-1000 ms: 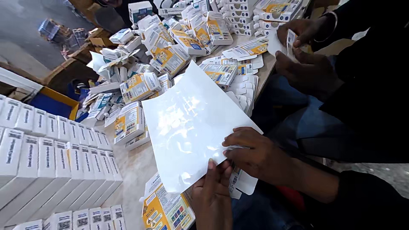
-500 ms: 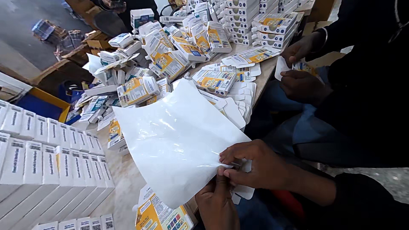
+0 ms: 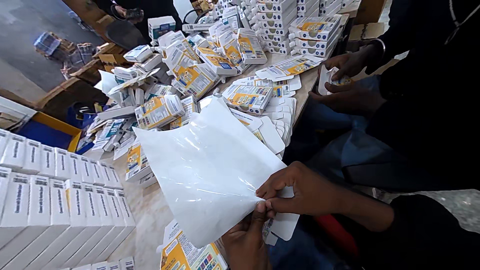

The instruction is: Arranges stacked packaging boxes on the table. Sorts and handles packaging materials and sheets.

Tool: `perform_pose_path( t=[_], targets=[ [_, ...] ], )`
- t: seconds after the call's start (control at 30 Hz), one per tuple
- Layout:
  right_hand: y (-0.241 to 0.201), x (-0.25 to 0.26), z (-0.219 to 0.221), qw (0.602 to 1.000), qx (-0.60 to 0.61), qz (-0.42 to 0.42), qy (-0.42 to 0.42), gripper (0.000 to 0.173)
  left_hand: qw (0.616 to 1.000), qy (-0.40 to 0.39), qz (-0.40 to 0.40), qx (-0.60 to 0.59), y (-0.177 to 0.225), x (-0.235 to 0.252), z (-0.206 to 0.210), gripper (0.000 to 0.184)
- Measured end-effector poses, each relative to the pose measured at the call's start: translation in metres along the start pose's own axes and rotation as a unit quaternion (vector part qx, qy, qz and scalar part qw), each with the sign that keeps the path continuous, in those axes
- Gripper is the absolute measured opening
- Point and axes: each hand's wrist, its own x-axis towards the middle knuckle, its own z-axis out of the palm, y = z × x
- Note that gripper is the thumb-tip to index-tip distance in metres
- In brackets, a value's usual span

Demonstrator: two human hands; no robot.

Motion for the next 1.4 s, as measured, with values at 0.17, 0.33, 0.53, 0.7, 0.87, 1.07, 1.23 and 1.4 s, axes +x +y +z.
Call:
perform_pose_path(
  t=[0.17, 0.33, 0.53, 0.7, 0.87, 1.07, 1.23, 1.4],
  targets=[
    [-0.002, 0.0, -0.006, 0.998, 0.004, 0.066, -0.016, 0.005, 0.999, -0.032, 0.023, 0.008, -0.004, -0.001, -0.005, 0.018],
    [-0.002, 0.001, -0.012, 0.996, -0.016, 0.078, 0.032, 0.005, 0.998, -0.059, 0.017, -0.019, -0.006, 0.0, -0.012, 0.018],
    [-0.002, 0.0, -0.01, 0.996, -0.072, 0.035, 0.047, 0.008, 0.999, -0.04, -0.002, -0.023, -0.007, -0.001, -0.009, 0.019],
    [0.0, -0.001, -0.004, 0.993, -0.118, 0.002, 0.033, 0.017, 1.0, -0.009, -0.014, -0.013, -0.003, -0.003, -0.004, 0.018],
    [0.001, -0.001, -0.008, 0.996, -0.081, 0.022, 0.032, 0.004, 0.999, -0.016, -0.025, -0.014, -0.003, -0.003, -0.006, 0.017],
    [-0.002, -0.001, -0.006, 0.989, -0.116, 0.028, 0.087, 0.003, 0.999, -0.014, -0.036, -0.023, 0.001, -0.005, -0.004, 0.018],
    [-0.006, -0.001, -0.006, 0.979, -0.106, 0.013, 0.173, 0.004, 0.997, -0.004, -0.073, -0.032, 0.007, -0.001, 0.001, 0.013],
    [-0.008, 0.0, -0.006, 0.964, -0.107, -0.044, 0.239, 0.009, 0.989, -0.005, -0.135, -0.063, 0.017, 0.02, 0.01, 0.018]
  ],
)
